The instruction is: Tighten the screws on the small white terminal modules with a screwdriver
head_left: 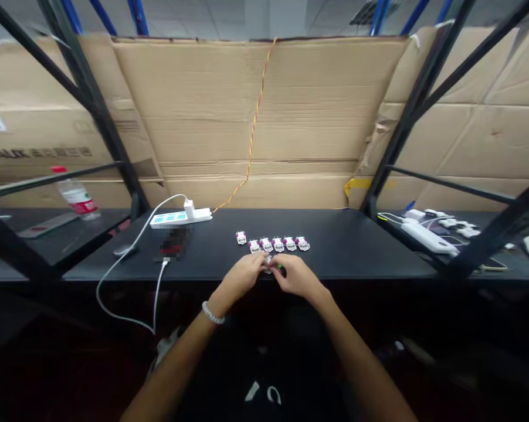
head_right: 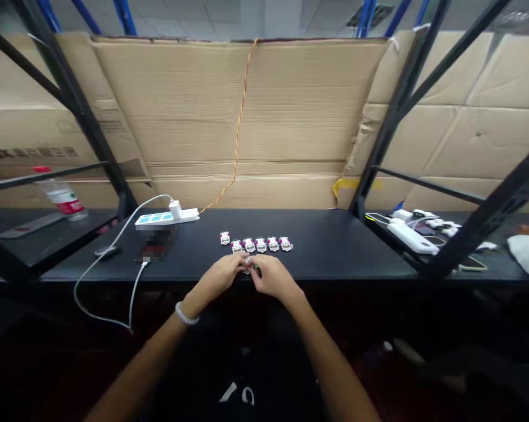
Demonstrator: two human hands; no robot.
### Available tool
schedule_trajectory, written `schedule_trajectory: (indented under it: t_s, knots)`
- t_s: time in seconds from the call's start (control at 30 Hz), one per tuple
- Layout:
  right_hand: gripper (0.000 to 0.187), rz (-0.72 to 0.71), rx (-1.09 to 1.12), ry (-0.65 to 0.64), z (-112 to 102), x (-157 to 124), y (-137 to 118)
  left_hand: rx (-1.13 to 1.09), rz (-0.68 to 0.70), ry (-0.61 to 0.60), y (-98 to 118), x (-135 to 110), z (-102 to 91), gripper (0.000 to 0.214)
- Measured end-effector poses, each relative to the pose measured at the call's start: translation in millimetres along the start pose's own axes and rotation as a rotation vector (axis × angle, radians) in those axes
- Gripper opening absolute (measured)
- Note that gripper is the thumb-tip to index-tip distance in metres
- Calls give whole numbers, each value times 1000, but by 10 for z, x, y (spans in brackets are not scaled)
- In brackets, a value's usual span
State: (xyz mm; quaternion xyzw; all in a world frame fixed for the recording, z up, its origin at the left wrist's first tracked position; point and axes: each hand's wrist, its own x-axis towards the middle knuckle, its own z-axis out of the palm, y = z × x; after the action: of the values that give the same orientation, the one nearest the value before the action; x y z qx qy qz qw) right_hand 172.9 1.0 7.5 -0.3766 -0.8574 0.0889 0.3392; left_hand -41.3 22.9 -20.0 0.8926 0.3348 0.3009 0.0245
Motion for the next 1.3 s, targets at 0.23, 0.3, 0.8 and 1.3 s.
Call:
schedule_trajectory:
  t_s: [0.23, 0.3, 0.8, 1.3]
  knots:
    - [14, 7, -7, -2, 0, 2, 10, 18, 13, -12, -1, -14, 17, 20]
    - [14, 8, -11, -2, 5, 4, 13, 4, 5, -4, 15, -15, 2, 19]
    - [23, 23, 43, -16, -169, 9, -91, -221, -42, 11, 136, -6, -142, 14]
    - [43, 123, 523, 675, -700, -64, -47, -242, -127, 40, 207, 19, -114, 11]
